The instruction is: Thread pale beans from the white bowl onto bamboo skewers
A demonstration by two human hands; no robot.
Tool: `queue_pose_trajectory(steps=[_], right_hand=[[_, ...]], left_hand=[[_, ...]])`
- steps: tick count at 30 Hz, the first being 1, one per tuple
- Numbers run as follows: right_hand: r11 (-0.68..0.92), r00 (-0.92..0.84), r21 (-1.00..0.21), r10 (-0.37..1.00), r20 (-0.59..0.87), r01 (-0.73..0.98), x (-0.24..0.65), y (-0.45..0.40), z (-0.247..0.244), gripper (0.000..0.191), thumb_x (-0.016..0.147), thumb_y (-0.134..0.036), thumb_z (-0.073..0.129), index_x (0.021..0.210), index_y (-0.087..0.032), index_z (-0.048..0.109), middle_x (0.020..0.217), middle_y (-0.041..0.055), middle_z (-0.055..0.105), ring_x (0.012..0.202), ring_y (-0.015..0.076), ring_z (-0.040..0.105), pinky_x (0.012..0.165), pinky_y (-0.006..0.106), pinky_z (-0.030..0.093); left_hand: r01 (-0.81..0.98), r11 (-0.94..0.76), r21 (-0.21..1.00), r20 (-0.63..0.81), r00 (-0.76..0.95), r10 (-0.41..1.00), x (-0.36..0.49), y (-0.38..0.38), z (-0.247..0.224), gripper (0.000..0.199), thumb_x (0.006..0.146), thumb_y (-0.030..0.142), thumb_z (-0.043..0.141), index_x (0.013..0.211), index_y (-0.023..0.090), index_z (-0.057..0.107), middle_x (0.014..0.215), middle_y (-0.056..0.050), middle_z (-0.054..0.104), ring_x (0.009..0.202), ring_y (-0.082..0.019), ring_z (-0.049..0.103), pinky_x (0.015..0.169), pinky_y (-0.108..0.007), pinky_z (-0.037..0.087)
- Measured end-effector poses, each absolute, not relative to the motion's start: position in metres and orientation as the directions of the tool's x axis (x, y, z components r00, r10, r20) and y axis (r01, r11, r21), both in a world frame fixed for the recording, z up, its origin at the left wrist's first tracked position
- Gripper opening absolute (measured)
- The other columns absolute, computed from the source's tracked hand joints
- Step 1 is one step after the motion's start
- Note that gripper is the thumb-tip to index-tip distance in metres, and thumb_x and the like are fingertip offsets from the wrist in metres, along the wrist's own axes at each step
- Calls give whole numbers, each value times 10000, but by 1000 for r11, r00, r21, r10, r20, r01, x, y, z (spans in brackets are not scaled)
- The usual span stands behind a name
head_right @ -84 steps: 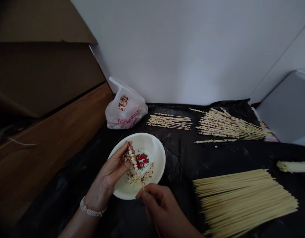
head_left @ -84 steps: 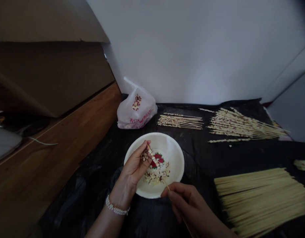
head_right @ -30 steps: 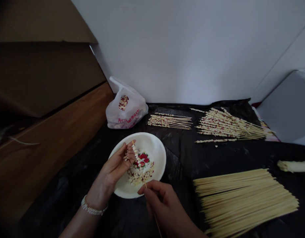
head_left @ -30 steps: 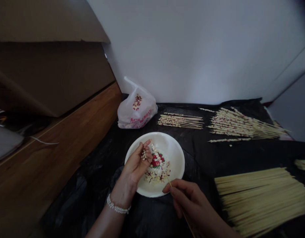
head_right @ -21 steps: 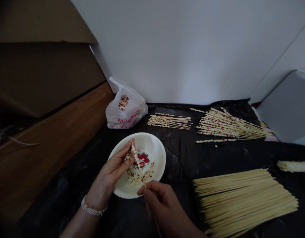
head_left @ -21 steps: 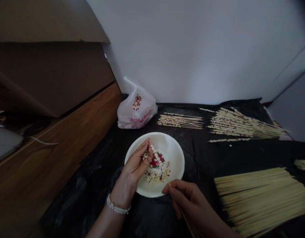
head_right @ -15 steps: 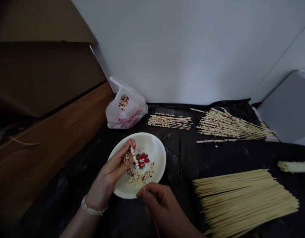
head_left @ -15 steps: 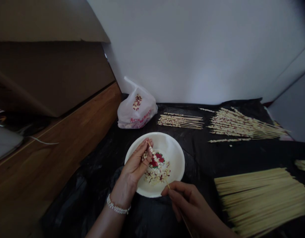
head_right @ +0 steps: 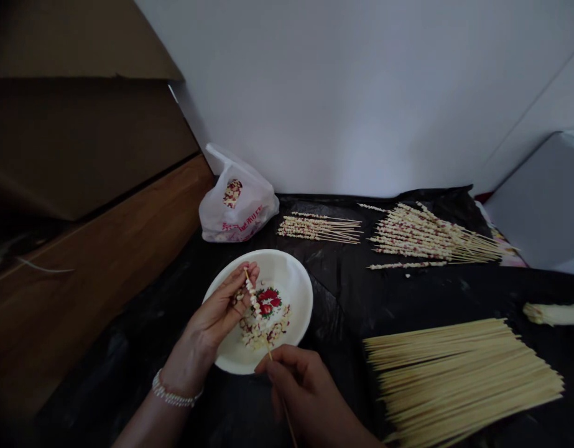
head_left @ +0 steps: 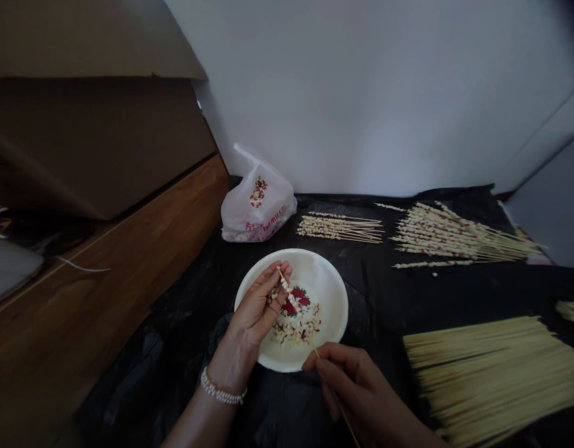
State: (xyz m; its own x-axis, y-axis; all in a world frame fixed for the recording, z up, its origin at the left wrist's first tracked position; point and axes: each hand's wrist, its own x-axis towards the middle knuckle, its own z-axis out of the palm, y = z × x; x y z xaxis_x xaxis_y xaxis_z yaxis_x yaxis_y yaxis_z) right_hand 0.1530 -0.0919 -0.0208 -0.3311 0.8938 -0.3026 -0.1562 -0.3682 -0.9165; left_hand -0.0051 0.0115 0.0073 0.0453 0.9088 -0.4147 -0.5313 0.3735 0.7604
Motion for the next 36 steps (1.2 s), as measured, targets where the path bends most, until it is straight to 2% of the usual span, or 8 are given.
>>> queue_pose_trajectory(steps=[3,7,10,15,24,36], right_hand=[[-380,-338,-909,889,-309,-170,153,-92,-19,396,853,-540,579,854,-155,672,434,-77,432,404,80,320,436,230,199],[-390,-336,-906,886,-320,-165,153,-91,-16,378,831,-529,586,832,-159,666,419,-75,429,389,79,322,428,235,195],[-404,-333,-897,883,-332,-178,152,-91,-16,371,832,-523,578,830,-163,667,412,-75,429,383,78,317,422,236,179],[-403,-326,-893,887,-327,-200,151,-91,-18,390,837,-538,571,863,-160,662,413,-79,429,384,74,310,425,231,179],[-349,-322,-926,901,-290,-143,152,-92,-14,425,846,-569,565,847,-151,645,448,-70,443,412,84,338,433,228,208],[-401,-326,-886,890,-318,-233,152,-93,-21,341,858,-490,582,856,-162,677,412,-83,423,387,72,296,434,239,164]], left_hand=[[-551,361,753,-405,44,913,-4,12,7,299,763,75,682,1029,209,706,1260,-56,669,1274,-203,529,1017,-250,459],[-545,389,743,-468,-7,884,-2,15,7,278,775,86,694,1031,193,705,1192,-70,702,1189,-186,597,844,-181,538],[-560,378,738,-478,-37,878,-1,18,7,259,773,70,695,1012,168,710,1148,-81,717,1105,-165,644,777,-147,543],[-584,342,737,-461,-63,885,0,22,5,209,764,39,694,946,139,715,1052,-82,740,964,-131,694,742,-131,544],[-560,371,741,-467,-32,884,3,13,10,246,782,47,679,991,168,723,1044,-73,745,883,-132,706,691,-143,553],[-577,288,765,-416,-100,904,1,20,6,210,761,-11,647,884,130,741,940,-78,754,817,-117,705,678,-140,549]])
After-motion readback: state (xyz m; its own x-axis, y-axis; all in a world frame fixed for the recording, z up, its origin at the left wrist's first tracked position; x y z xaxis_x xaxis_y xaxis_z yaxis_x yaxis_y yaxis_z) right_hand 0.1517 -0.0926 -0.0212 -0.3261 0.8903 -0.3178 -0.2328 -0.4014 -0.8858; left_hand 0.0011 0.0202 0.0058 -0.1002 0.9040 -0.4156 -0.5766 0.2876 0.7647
